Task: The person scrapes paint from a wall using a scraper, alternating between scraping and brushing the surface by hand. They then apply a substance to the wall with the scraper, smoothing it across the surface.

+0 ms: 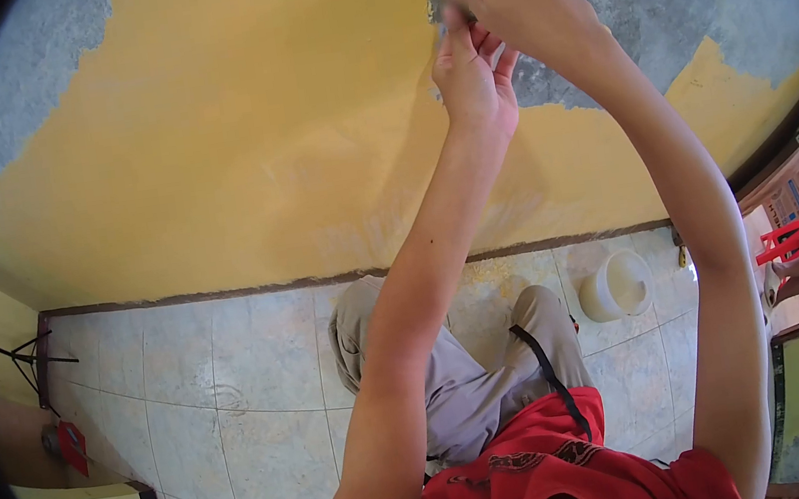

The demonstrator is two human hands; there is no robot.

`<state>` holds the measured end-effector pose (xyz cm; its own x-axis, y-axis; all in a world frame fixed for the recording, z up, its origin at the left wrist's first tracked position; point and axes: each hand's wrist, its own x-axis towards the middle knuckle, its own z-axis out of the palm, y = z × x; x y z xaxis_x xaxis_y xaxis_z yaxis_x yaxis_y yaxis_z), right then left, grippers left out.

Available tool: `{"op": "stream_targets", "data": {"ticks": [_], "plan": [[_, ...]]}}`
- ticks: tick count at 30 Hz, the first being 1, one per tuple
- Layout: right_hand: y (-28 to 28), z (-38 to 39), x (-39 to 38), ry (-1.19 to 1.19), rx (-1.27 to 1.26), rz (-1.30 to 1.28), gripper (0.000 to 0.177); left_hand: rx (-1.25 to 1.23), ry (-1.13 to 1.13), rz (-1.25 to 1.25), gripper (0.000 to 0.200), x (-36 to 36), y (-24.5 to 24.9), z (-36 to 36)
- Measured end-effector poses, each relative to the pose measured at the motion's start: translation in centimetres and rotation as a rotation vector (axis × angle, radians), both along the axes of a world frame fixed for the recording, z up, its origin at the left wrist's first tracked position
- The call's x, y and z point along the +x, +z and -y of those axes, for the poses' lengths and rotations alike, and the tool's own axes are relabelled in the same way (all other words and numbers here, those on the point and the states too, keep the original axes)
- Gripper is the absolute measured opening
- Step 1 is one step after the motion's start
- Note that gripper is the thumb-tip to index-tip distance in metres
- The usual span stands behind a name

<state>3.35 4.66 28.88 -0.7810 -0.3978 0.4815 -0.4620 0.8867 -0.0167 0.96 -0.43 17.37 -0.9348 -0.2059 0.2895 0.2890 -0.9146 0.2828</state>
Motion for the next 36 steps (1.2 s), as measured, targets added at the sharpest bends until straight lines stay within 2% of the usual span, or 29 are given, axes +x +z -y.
{"op": "stream_targets", "data": {"ticks": [9,12,14,16,18,20,32,36], "plan": [[0.5,-0.4,0.4,-0.047,-0.015,-0.019,0.04,-0.018,-0.083,0.048,0.029,-0.2,0.5,0.7],[0.3,-0.4,-0.3,0.016,0.021,-0.062,0.041,0.015,-0.16,0.023,0.028,-0.5,0.5,1.6],[0.3,-0.1,-0.4,-0.009,0.163,-0.17,0.037,0.033,-0.175,0.002,0.028,-0.4,0.2,1.7],[0.7,-0.3,0.0,0.031,0.137,-0.141,0.038,0.058,-0.187,-0.033,0.028,-0.7,0.4,1.7],[0.8,-0.3,0.5,0.071,0.114,-0.103,0.038,0.011,-0.096,0.011,0.028,-0.5,0.3,1.6],[0.8,0.2,0.7,-0.03,0.018,-0.021,0.038,-0.01,-0.072,0.025,0.029,-0.6,0.3,1.6],[-0.9,0.3,-2.0,0.045,-0.15,0.017,0.047,-0.159,0.044,0.117,0.027,0.4,0.6,2.8],[-1.5,-0.1,-3.3,0.062,-0.199,0.084,0.041,-0.192,0.117,0.137,0.027,0.8,0.8,2.8]]}}
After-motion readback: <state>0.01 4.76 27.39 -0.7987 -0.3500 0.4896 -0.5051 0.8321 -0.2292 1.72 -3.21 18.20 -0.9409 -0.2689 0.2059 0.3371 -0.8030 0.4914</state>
